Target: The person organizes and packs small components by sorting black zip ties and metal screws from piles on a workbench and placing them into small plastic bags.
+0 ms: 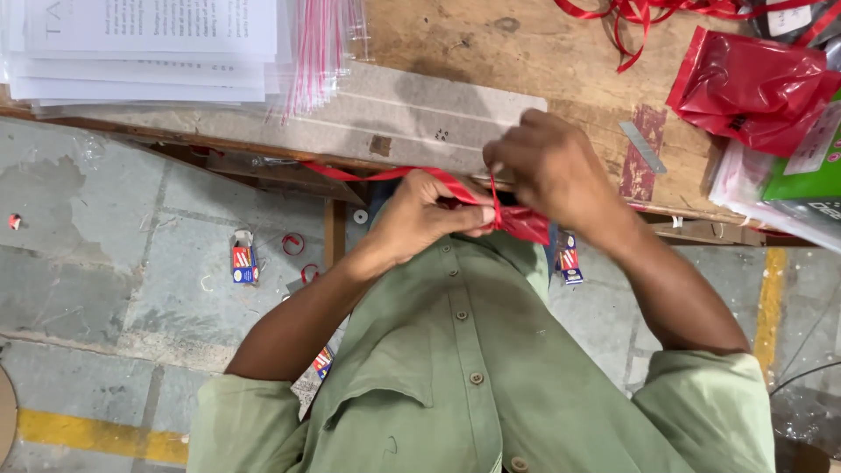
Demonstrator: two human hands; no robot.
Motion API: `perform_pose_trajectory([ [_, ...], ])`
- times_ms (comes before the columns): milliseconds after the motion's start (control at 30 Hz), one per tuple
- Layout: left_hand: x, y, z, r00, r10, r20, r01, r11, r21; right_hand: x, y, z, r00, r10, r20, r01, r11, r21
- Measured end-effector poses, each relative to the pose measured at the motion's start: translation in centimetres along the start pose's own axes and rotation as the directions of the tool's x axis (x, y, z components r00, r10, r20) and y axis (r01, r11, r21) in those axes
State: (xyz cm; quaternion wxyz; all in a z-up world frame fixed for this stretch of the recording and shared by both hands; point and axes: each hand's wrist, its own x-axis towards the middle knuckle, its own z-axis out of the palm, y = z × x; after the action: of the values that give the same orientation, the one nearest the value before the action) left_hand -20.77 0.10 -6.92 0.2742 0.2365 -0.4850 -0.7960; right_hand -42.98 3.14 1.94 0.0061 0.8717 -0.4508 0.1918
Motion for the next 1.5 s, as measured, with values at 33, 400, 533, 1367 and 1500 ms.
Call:
perform_pose_trajectory([
  [33, -0.4, 1.0, 0.4, 0.997, 0.054, 0.056, -0.054, 0.999, -0.006, 0.7, 1.2, 0.6, 0.993, 0.081, 0.087, -0.095, 0.980, 0.173],
  [400, -0.1, 0.7, 0.1, 0.959, 0.057, -0.278, -0.141, 0.945, -0.294, -6.9, -2.2, 13.1, 0.770, 0.637, -0.013, -0.342, 0.430, 0.835],
  [533, 0.3, 0.7, 0.4, 0.952, 0.102, -0.290, -0.187, 0.940, -0.285, -5.2, -3.7, 9.1, 0.815, 0.514, -0.267, -0.319, 0.783, 0.534],
  [1367, 0.6, 1.0, 1.1, 0.832, 0.550, -0.072, -0.110, 0.291, 0.950, -2.7, -6.4, 3.6, 0.890, 0.381, -0.249, -0.330, 0.917, 0.225],
  [1500, 0.9, 0.5, 0.8, 0.819, 0.572, -0.050, -0.222, 0.396, 0.891, -3.9, -5.0, 4.0, 0.912, 0.395, -0.106, -0.347, 0.884, 0.314],
])
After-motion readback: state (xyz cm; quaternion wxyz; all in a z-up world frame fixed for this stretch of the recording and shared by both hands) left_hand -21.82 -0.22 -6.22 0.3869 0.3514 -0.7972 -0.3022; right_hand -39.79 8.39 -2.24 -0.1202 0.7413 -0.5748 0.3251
